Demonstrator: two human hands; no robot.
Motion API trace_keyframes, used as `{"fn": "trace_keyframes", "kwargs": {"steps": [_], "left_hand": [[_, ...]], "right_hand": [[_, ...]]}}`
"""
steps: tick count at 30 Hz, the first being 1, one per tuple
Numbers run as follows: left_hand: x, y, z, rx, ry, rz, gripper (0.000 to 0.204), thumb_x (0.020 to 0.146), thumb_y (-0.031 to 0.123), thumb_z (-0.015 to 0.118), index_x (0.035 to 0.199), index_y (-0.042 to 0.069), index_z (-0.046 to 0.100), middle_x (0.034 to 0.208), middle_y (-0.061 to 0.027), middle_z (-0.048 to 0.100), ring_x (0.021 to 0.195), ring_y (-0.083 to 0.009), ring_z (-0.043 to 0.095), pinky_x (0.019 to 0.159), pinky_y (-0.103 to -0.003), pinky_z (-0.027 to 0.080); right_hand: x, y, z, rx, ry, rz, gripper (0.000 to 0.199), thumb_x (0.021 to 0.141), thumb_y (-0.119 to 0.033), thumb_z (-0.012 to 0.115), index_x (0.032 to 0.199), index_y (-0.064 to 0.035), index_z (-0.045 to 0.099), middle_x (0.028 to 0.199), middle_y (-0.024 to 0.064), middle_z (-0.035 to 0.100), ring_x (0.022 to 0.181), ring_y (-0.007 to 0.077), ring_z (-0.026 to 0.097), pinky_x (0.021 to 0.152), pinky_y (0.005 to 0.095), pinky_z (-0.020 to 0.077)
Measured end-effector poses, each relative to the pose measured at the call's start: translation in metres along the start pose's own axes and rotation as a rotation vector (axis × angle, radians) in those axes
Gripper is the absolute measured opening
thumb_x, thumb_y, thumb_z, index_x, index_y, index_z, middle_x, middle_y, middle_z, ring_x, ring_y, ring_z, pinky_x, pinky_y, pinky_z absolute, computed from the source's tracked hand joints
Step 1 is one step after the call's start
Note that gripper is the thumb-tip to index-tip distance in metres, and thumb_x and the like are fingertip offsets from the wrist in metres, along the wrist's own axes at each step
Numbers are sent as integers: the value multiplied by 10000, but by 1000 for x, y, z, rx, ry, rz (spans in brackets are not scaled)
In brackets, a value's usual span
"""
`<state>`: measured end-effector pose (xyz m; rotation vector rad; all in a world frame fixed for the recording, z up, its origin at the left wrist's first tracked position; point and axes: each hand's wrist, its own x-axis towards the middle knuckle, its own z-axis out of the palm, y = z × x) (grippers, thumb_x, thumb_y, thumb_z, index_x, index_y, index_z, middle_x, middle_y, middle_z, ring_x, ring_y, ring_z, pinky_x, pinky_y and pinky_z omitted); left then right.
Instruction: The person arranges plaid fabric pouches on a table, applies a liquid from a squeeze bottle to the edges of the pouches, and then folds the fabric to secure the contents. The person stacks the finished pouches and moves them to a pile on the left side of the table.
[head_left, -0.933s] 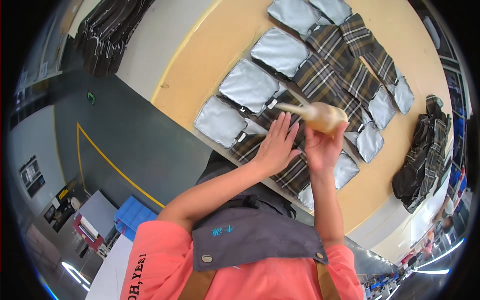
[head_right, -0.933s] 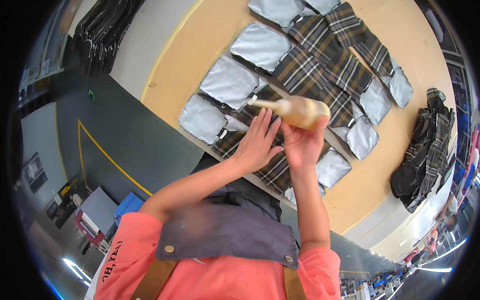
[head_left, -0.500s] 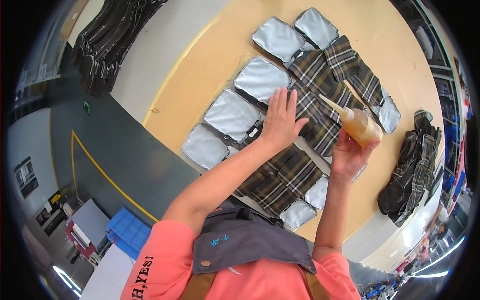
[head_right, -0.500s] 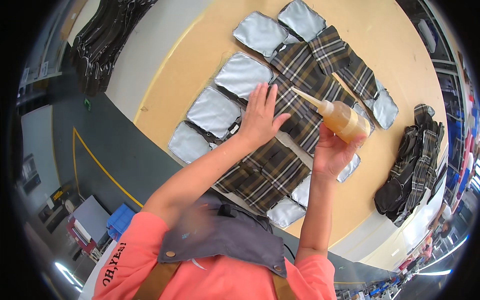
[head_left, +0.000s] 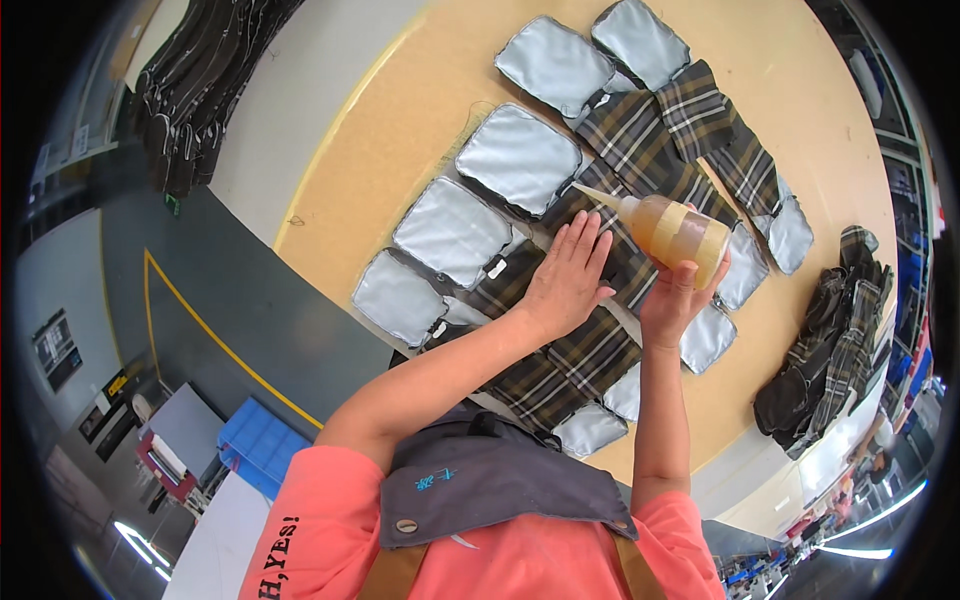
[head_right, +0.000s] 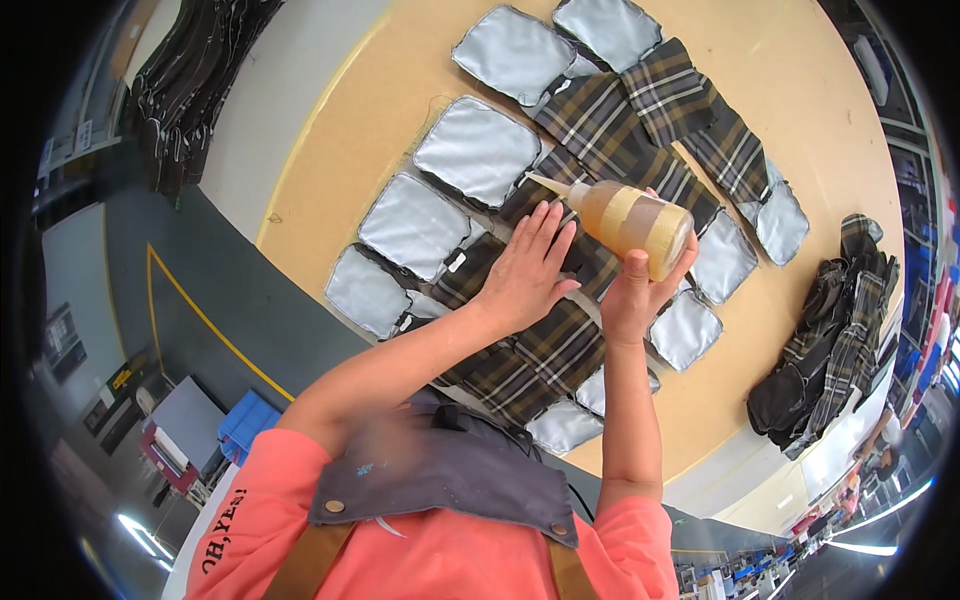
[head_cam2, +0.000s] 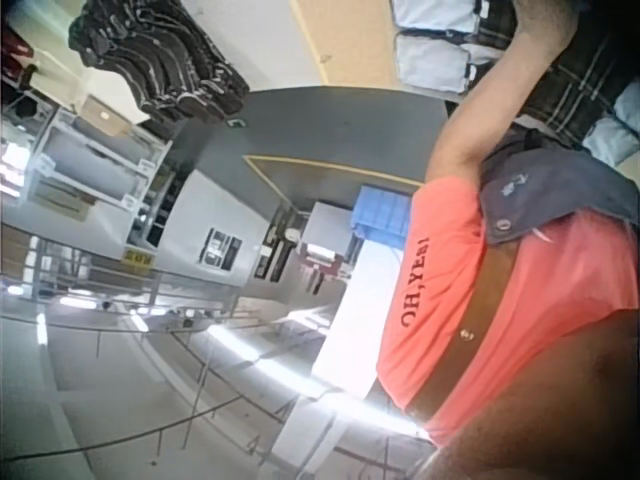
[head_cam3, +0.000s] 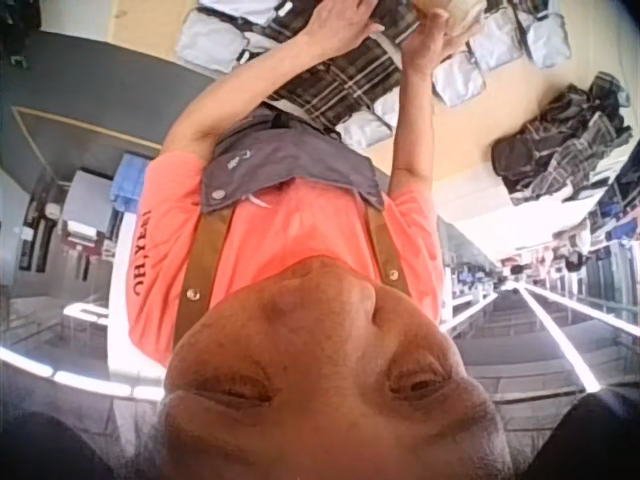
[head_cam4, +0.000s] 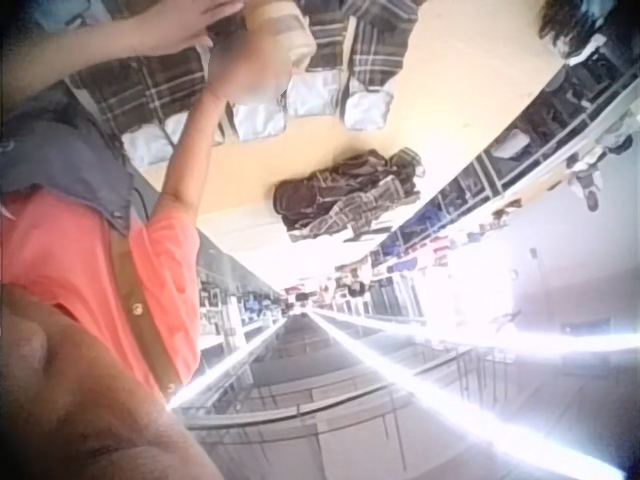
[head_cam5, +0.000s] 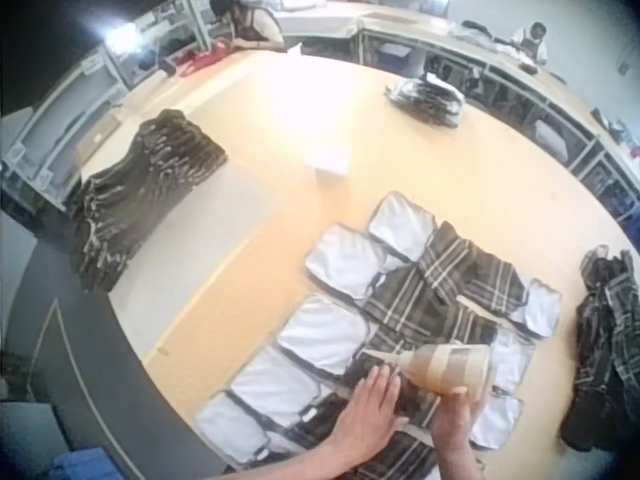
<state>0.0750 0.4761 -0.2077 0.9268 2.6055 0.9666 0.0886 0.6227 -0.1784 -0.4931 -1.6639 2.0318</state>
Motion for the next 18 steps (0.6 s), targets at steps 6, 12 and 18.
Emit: {"fn": "trace_keyframes", "kwargs": {"steps": [6, 12, 18], "left_hand": [[26, -9, -27, -79, 239, -157, 808, 778, 239, 730, 1401, -50, 304, 1416, -286, 308, 1346, -444, 276, 1116, -489, 258], [15, -8, -9, 107, -15, -35, 848, 775, 313, 726, 1401, -66, 298, 1446, -286, 279, 1375, -416, 252, 1127, -478, 245], [11, -2, 3, 67, -51, -45, 837, 776, 339, 721, 1386, -70, 320, 1454, -291, 260, 1385, -419, 232, 1128, -481, 242]], "right_hand": [[14, -18, -3, 202, 153, 134, 662, 894, -509, 579, 1345, -61, 392, 1312, 139, 504, 1167, 284, 549, 889, 426, 546], [15, -18, -10, 206, 173, 158, 648, 895, -507, 577, 1342, -67, 415, 1301, 132, 516, 1152, 281, 560, 890, 443, 546], [2, -3, -8, 2, 46, 58, 800, 830, -434, 707, 1349, -40, 243, 1360, 238, 433, 1240, 332, 474, 987, 467, 452]]}}
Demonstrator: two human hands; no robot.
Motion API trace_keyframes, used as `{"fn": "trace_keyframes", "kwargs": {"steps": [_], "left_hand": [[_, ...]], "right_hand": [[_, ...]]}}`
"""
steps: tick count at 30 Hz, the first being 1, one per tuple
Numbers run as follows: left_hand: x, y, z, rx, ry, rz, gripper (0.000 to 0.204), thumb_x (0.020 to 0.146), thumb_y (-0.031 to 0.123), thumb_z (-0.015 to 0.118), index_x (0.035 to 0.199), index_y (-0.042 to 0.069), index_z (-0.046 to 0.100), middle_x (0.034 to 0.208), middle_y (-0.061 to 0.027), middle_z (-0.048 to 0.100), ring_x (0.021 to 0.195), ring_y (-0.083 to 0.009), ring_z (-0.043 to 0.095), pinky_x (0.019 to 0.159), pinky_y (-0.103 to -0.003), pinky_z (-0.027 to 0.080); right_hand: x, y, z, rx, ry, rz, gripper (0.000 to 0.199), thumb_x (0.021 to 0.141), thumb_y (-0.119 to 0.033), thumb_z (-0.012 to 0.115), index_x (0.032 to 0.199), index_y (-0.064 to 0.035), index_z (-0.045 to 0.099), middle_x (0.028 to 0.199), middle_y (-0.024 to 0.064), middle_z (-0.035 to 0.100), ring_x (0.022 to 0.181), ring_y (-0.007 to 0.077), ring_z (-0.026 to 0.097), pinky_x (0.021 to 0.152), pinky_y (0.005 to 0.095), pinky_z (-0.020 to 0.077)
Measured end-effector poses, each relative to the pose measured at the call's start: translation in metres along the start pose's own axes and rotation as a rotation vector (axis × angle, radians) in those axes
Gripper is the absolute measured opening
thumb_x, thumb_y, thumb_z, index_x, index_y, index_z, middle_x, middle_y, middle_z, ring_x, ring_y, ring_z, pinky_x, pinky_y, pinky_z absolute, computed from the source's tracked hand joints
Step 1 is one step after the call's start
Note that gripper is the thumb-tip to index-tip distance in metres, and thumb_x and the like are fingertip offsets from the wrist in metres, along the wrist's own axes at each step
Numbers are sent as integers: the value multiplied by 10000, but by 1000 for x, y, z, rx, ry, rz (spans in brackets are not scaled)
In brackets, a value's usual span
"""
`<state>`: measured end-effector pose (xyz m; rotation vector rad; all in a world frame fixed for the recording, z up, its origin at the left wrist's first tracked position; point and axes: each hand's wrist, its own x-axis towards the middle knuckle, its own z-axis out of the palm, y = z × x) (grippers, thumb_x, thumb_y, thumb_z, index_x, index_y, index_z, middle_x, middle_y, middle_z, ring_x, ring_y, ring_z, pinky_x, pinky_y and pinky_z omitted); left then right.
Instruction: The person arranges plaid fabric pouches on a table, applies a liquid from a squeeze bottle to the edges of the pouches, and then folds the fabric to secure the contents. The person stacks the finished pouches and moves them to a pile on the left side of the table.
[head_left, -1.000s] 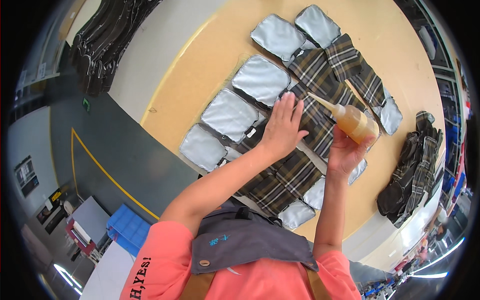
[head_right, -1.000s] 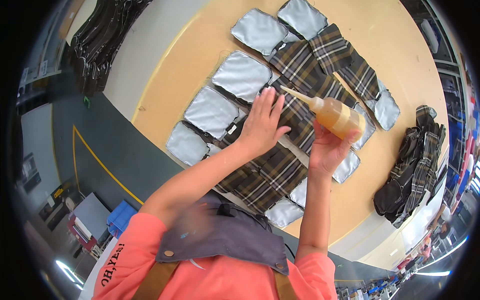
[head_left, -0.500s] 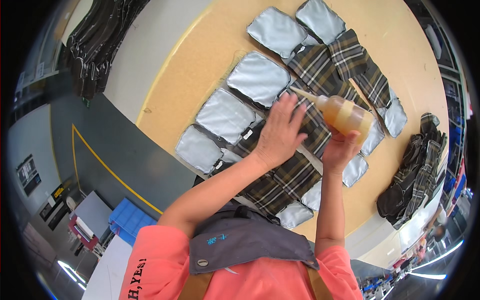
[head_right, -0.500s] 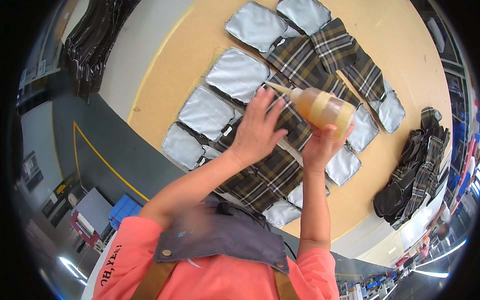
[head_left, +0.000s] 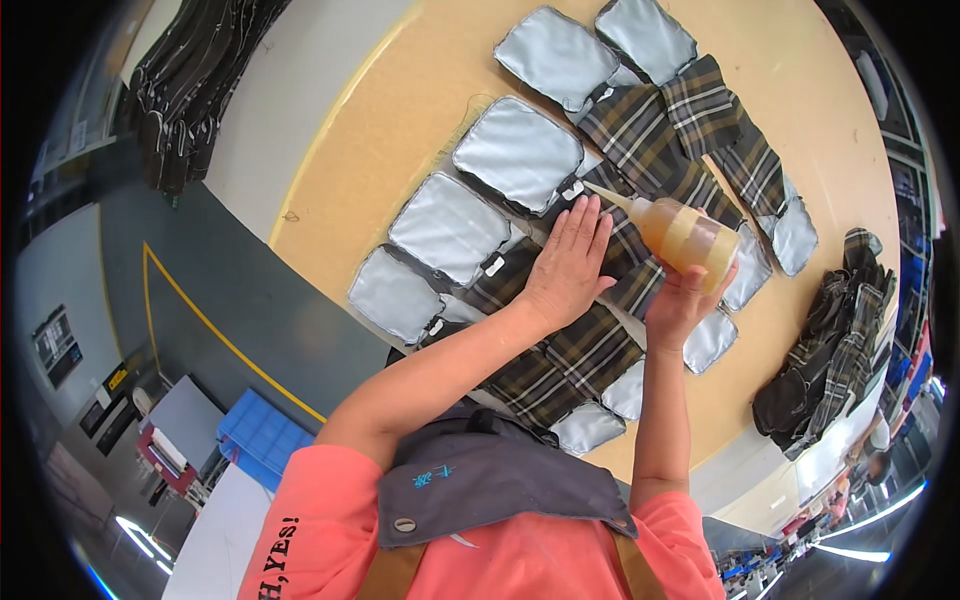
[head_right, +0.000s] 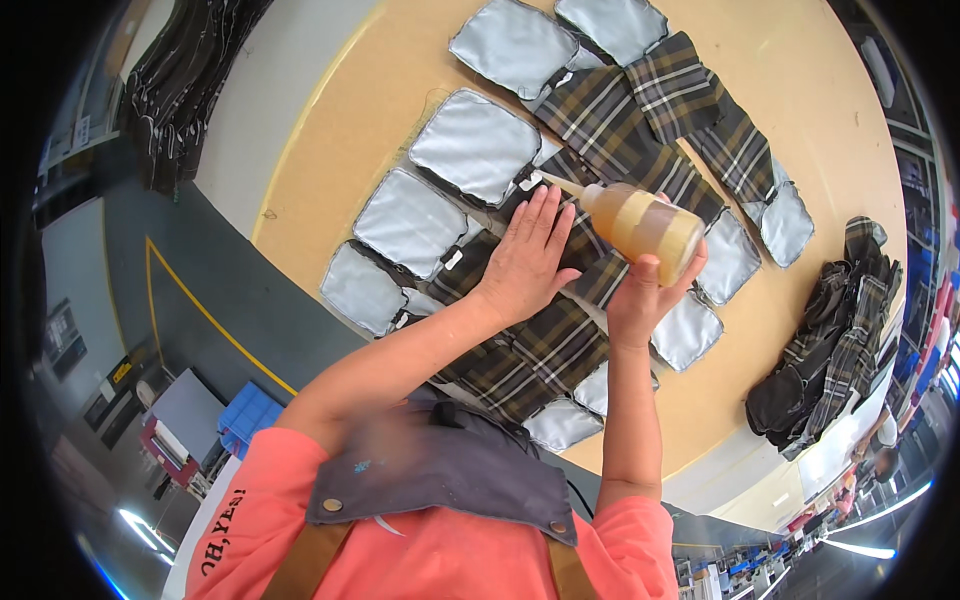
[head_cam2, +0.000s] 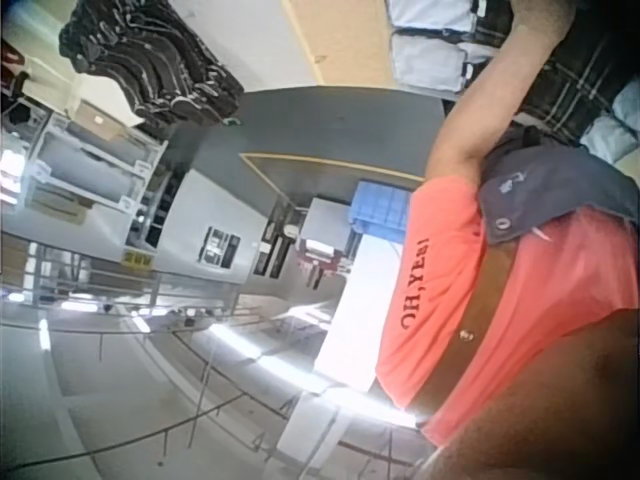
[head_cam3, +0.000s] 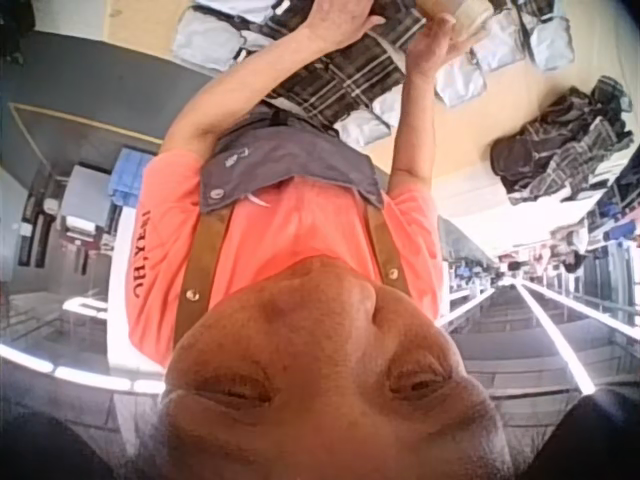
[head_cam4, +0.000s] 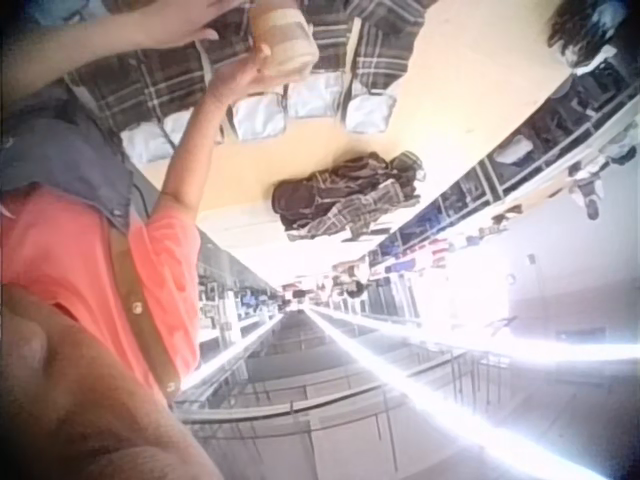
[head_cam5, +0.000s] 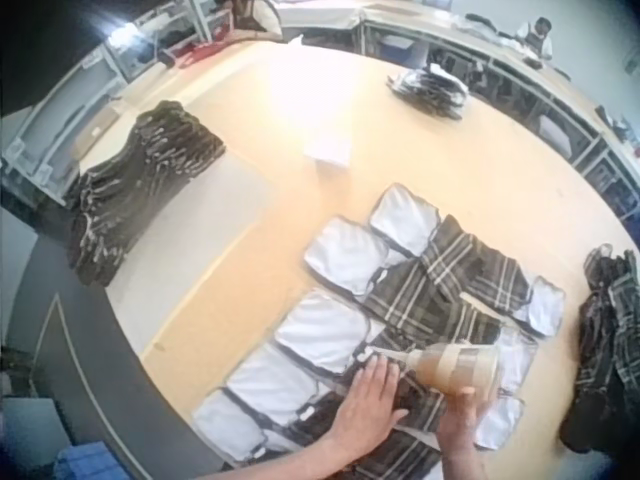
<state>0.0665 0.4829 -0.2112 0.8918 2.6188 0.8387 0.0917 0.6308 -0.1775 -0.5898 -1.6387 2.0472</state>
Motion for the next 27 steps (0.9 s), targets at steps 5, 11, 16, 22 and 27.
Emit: {"fn": "trace_keyframes", "kwargs": {"steps": [5, 11, 16, 22, 27], "left_hand": [[-1, 4, 3, -5, -6, -13, 796, 783, 353, 711, 1357, -75, 363, 1454, -294, 254, 1386, -425, 225, 1127, -485, 244], [-3, 4, 5, -1, -19, -17, 752, 792, 357, 700, 1318, -87, 397, 1453, -300, 246, 1381, -437, 222, 1124, -493, 246], [-1, 5, 1, -17, -24, -20, 735, 801, 347, 692, 1310, -94, 397, 1448, -305, 250, 1376, -447, 222, 1120, -500, 252], [-3, 5, 3, -31, -8, -12, 736, 810, 345, 684, 1317, -99, 388, 1452, -309, 233, 1383, -447, 205, 1122, -504, 247], [-4, 6, 2, -29, -32, -19, 745, 815, 340, 680, 1331, -101, 375, 1446, -313, 245, 1388, -446, 199, 1120, -508, 247]], "right_hand": [[-1, 15, -2, -117, -49, -68, 794, 820, -440, 717, 1333, -37, 266, 1360, 250, 430, 1246, 320, 465, 1029, 449, 402], [-8, 19, -3, -106, -70, -46, 816, 799, -451, 735, 1325, -39, 267, 1350, 266, 434, 1243, 330, 464, 1038, 445, 389], [-11, 24, -4, -119, -117, -88, 822, 796, -448, 739, 1325, -36, 263, 1342, 272, 437, 1250, 342, 455, 1043, 456, 380], [-7, 26, -4, -126, -70, -143, 832, 792, -449, 743, 1331, -42, 257, 1338, 271, 437, 1267, 344, 439, 1044, 462, 377], [-13, 25, -6, -101, -64, -65, 851, 796, -473, 730, 1346, -46, 240, 1346, 272, 429, 1274, 336, 434, 1049, 461, 367]]}}
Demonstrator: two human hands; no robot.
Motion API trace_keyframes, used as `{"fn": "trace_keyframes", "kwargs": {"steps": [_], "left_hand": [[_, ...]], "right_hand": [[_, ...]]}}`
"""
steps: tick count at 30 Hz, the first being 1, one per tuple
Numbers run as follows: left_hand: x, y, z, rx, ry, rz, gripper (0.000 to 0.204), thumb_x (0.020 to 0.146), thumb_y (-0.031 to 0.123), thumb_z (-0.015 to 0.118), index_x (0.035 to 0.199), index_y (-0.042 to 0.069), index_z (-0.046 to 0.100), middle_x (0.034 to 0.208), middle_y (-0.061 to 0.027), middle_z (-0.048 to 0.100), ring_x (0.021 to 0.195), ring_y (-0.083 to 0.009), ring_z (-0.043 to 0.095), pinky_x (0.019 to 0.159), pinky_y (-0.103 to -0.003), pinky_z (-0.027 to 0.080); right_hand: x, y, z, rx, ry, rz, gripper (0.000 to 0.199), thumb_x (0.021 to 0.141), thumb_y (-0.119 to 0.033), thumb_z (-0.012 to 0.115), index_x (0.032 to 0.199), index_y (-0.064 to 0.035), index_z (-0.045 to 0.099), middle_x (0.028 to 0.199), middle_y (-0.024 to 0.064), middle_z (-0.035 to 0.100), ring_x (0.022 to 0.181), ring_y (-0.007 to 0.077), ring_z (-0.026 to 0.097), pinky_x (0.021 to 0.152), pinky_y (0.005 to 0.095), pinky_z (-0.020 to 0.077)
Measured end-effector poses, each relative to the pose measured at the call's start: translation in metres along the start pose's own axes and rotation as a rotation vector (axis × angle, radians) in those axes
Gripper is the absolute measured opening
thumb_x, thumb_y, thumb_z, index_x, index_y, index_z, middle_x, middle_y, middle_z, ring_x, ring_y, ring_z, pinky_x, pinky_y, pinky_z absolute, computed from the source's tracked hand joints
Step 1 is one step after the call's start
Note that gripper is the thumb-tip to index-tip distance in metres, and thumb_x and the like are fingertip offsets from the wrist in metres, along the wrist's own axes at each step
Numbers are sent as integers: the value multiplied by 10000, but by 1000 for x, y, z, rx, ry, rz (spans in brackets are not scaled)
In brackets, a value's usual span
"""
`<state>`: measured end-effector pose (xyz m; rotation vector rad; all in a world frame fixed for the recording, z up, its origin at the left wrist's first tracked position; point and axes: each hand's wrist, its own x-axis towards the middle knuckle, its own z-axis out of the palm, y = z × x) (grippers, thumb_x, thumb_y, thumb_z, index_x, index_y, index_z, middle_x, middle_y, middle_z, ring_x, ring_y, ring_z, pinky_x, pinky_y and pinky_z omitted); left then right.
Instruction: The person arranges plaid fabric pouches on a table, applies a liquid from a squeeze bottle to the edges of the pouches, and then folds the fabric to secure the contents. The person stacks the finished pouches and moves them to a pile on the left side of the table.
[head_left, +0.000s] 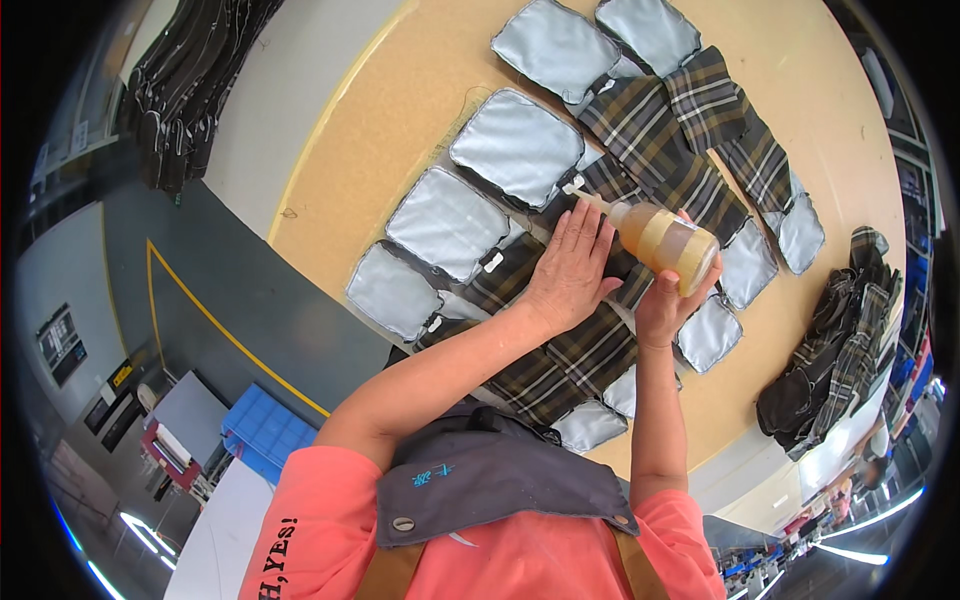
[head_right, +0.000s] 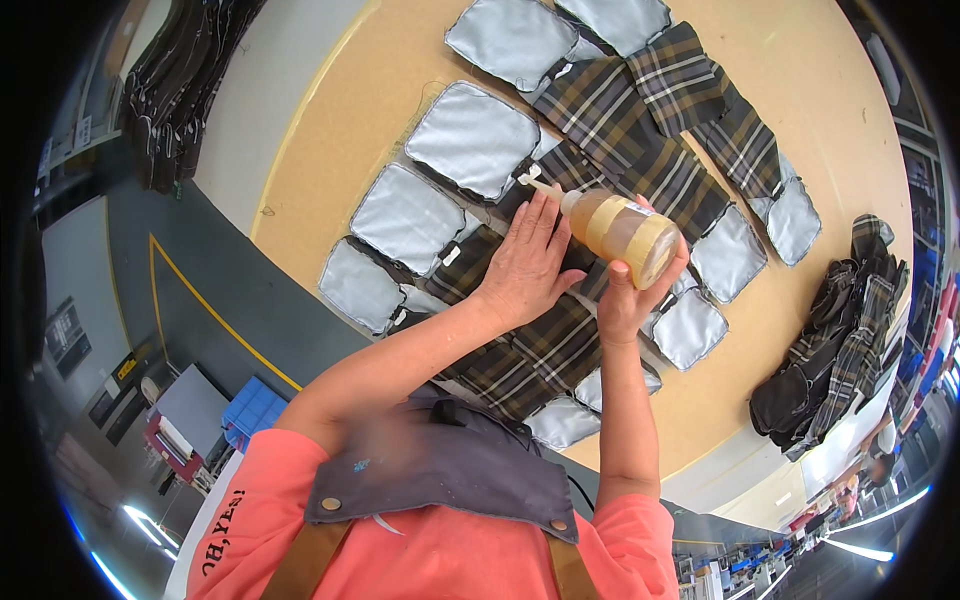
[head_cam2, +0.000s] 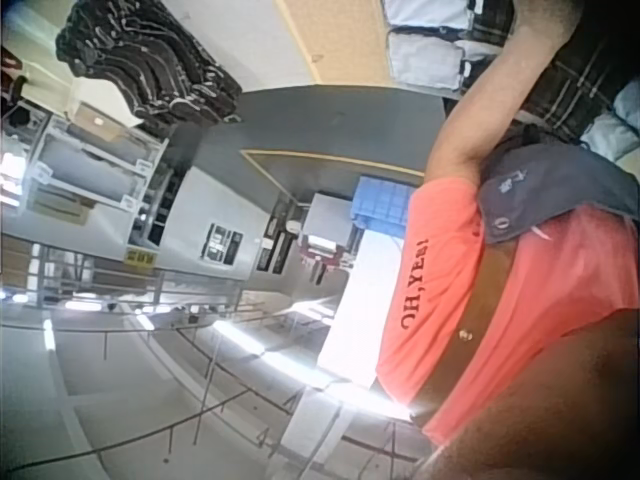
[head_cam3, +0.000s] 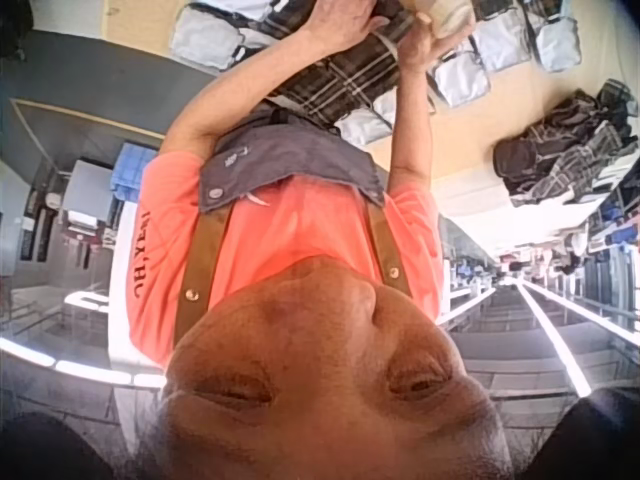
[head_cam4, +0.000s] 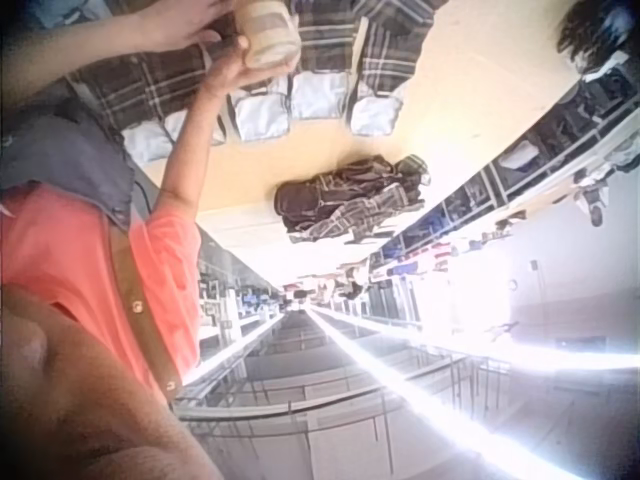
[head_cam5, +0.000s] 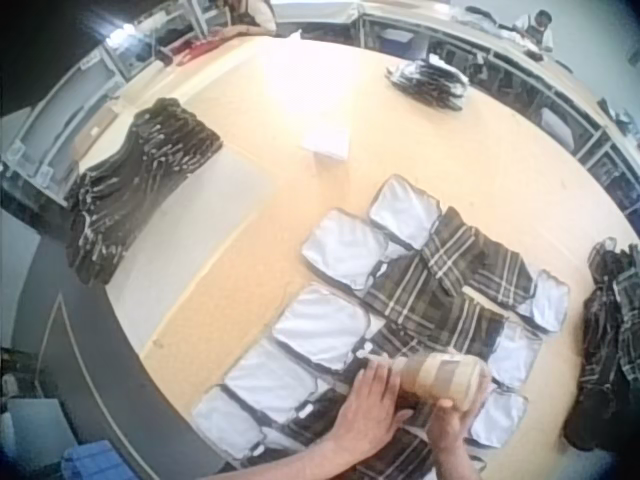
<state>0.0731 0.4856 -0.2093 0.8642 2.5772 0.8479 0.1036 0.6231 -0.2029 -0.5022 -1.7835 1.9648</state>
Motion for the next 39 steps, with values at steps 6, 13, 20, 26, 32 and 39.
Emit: {"fn": "trace_keyframes", "kwargs": {"steps": [6, 13, 20, 26, 32, 39], "left_hand": [[-2, 9, -4, -42, -22, -4, 775, 818, 339, 676, 1361, -98, 337, 1447, -328, 245, 1377, -460, 220, 1120, -516, 236], [33, 33, -41, -95, 123, 117, 793, 840, 359, 665, 1379, -106, 315, 1435, -365, 252, 1361, -495, 231, 1112, -548, 214], [133, -20, -33, 161, 217, -63, 760, 877, 433, 596, 1357, -101, 348, 1389, -368, 327, 1328, -480, 299, 1101, -550, 229], [128, -14, -13, 300, 94, -31, 827, 877, 523, 554, 1390, -87, 333, 1422, -342, 304, 1370, -443, 255, 1143, -505, 169], [124, -4, -10, 339, 12, -51, 843, 871, 555, 537, 1388, -82, 346, 1432, -352, 278, 1379, -445, 233, 1146, -502, 160], [123, -4, -7, 305, 35, -49, 832, 866, 545, 545, 1367, -94, 365, 1430, -350, 283, 1378, -442, 237, 1145, -500, 164]], "right_hand": [[10, -19, 2, 840, 101, 581, 658, 877, -450, 632, 1322, -26, 398, 1343, 185, 471, 1259, 337, 454, 975, 455, 494], [72, -67, -46, 1420, 99, 369, 639, 776, -269, 772, 1289, -17, 487, 1358, 161, 469, 1269, 354, 438, 923, 441, 556], [93, -64, -39, 778, 353, 165, 620, 852, -461, 658, 1289, -69, 459, 1259, 129, 535, 1124, 311, 574, 862, 413, 585], [105, -42, -9, 434, 241, 74, 600, 883, -450, 630, 1296, -67, 424, 1266, 126, 511, 1132, 283, 559, 830, 414, 581], [122, -5, 6, 132, 41, -49, 622, 890, -310, 668, 1333, -63, 308, 1272, 120, 468, 1147, 247, 522, 828, 416, 560], [129, 17, 9, -20, 18, -69, 649, 854, -265, 719, 1313, -19, 331, 1261, 125, 473, 1153, 223, 497, 947, 363, 457]]}}
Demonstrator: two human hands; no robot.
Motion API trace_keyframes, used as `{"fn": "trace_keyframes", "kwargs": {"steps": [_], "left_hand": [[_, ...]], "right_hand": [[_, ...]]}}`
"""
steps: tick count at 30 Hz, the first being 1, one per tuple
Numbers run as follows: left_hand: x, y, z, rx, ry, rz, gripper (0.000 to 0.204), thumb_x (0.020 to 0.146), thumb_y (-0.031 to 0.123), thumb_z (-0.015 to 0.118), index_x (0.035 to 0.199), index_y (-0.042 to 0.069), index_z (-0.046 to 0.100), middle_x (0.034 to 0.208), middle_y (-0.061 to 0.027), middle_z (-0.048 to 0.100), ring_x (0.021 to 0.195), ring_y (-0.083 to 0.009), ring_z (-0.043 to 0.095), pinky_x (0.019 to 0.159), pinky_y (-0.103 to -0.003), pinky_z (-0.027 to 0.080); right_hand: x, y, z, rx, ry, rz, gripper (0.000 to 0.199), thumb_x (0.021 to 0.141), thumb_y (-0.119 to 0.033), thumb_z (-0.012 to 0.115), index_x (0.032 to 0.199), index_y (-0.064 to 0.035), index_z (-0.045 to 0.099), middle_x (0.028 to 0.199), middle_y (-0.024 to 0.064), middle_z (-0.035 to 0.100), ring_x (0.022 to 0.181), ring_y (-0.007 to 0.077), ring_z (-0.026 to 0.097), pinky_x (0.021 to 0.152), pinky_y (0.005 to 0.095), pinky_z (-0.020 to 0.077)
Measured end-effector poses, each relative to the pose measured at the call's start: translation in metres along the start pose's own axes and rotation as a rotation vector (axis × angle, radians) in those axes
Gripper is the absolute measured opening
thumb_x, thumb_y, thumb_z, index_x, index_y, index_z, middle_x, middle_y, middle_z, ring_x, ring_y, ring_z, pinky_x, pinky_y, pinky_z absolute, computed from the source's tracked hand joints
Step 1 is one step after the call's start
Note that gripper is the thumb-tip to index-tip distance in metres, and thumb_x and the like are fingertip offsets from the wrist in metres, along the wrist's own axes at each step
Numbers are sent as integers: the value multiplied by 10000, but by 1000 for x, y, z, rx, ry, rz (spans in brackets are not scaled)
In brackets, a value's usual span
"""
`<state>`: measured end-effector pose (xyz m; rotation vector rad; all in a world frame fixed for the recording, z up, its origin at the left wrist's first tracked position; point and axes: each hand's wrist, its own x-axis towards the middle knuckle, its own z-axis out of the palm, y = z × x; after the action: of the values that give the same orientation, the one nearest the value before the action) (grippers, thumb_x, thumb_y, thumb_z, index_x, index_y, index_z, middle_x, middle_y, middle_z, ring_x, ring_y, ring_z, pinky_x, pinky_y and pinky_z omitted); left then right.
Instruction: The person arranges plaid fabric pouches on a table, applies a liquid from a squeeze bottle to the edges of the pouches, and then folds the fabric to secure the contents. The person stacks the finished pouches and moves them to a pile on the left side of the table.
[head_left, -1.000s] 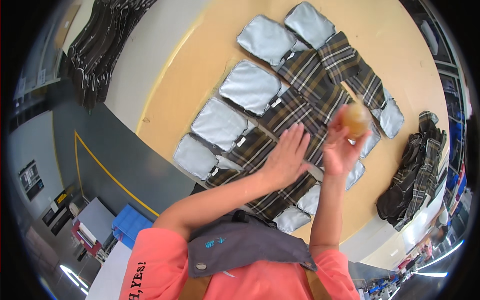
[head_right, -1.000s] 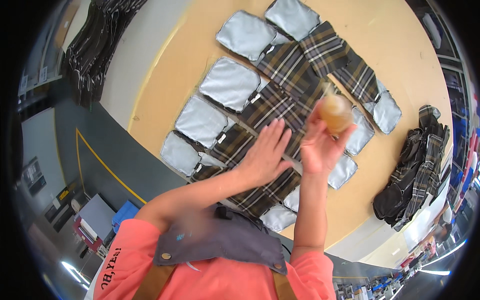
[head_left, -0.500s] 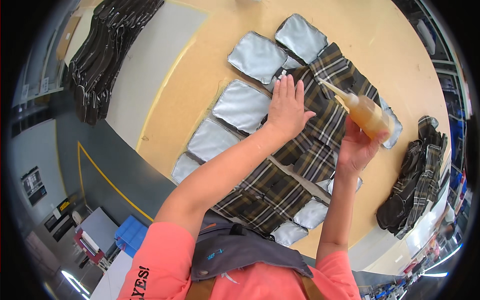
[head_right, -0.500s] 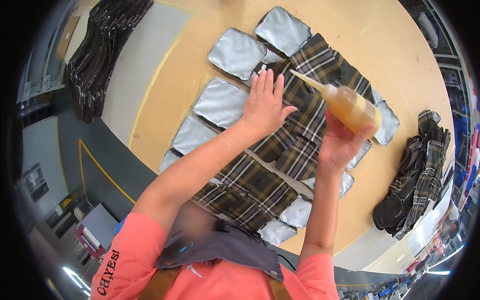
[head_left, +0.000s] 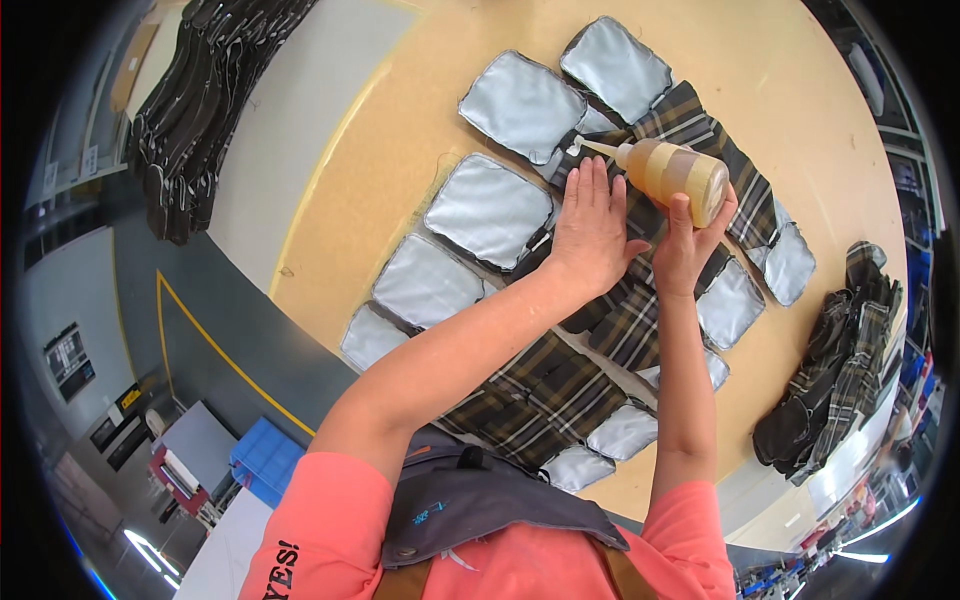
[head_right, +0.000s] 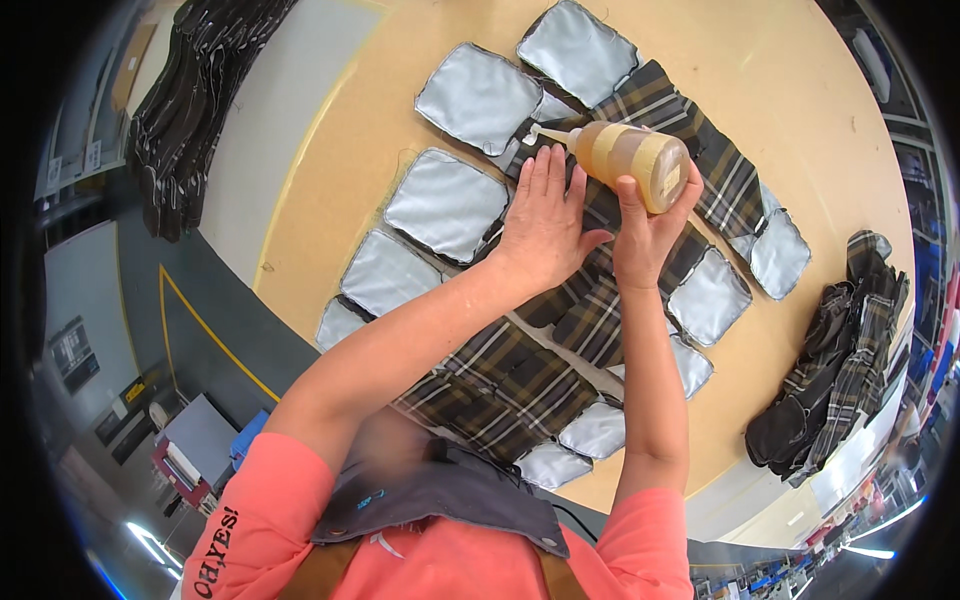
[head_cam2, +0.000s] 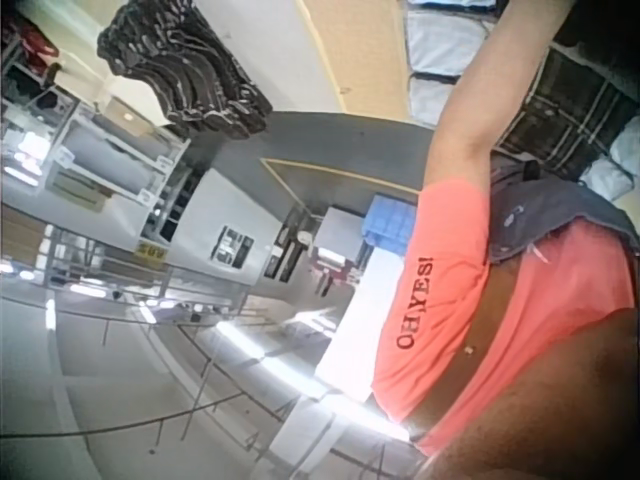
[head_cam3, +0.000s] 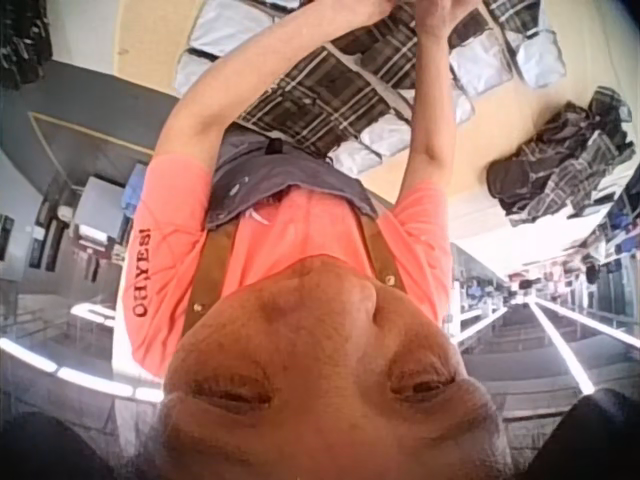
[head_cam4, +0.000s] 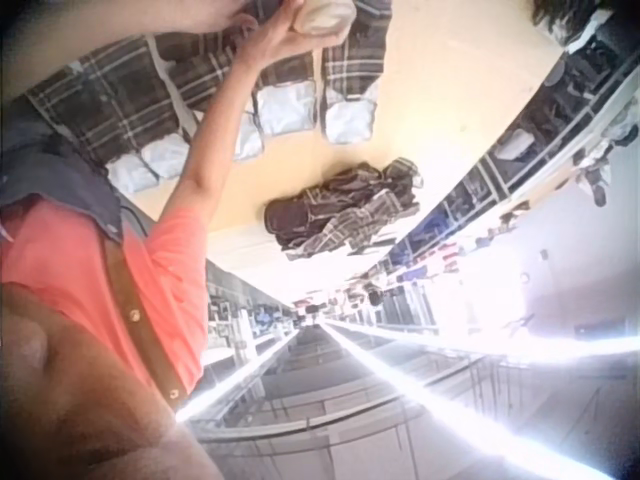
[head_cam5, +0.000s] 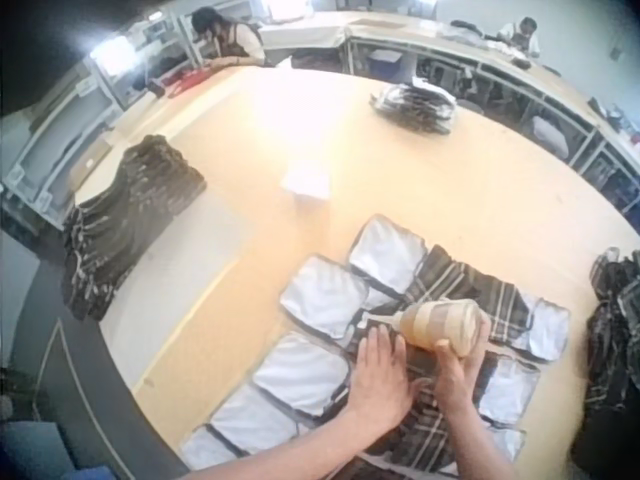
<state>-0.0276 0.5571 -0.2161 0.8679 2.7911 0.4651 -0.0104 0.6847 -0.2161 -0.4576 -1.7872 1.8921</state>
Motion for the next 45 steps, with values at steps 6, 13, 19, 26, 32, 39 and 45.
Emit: {"fn": "trace_keyframes", "kwargs": {"steps": [6, 13, 19, 26, 32, 39, 45], "left_hand": [[-3, 3, -1, -5, -69, 17, 815, 879, 532, 533, 1347, -116, 376, 1425, -337, 298, 1382, -430, 236, 1149, -493, 157], [-7, 6, 0, -13, -43, 24, 813, 885, 524, 529, 1349, -123, 366, 1433, -330, 291, 1387, -425, 227, 1154, -486, 152], [-7, 7, -3, -22, -102, 18, 828, 880, 524, 534, 1365, -119, 343, 1442, -328, 275, 1389, -424, 222, 1155, -486, 150], [-9, 8, -2, -130, -23, 35, 818, 852, 474, 608, 1352, -123, 359, 1427, -333, 302, 1369, -438, 257, 1143, -500, 172], [36, 14, -28, -126, 203, 153, 782, 851, 450, 620, 1326, -126, 385, 1368, -340, 373, 1317, -445, 332, 1108, -526, 228], [111, 20, 2, -195, 227, 59, 786, 871, 454, 599, 1358, -108, 342, 1412, -335, 324, 1348, -448, 291, 1114, -520, 230], [92, 35, 27, -147, 131, 169, 807, 869, 459, 601, 1379, -102, 324, 1452, -325, 269, 1389, -423, 237, 1144, -483, 196]], "right_hand": [[-6, -2, -1, 14, -14, 32, 648, 852, -284, 719, 1304, -4, 349, 1248, 123, 481, 1162, 217, 479, 1004, 351, 379], [-5, -5, 6, 32, -16, 6, 670, 858, -316, 708, 1317, -1, 335, 1248, 132, 485, 1169, 230, 484, 1014, 364, 374], [-9, 0, -4, -66, -20, 6, 628, 887, -306, 672, 1317, -13, 320, 1239, 146, 490, 1171, 239, 494, 979, 371, 434], [19, -23, -14, 1573, -91, 762, 495, 850, -278, 698, 1244, -24, 539, 1343, 163, 481, 1275, 345, 425, 955, 444, 528], [60, -65, -79, 1562, 45, 339, 637, 759, -225, 783, 1280, -8, 487, 1338, 163, 482, 1290, 398, 400, 958, 428, 539], [56, -53, -101, 999, 288, 239, 647, 812, -363, 732, 1300, -33, 464, 1293, 154, 514, 1235, 330, 490, 953, 435, 541], [56, -41, -62, 352, 266, 28, 559, 894, -437, 623, 1255, -50, 444, 1217, 108, 521, 1113, 263, 556, 833, 416, 576]]}}
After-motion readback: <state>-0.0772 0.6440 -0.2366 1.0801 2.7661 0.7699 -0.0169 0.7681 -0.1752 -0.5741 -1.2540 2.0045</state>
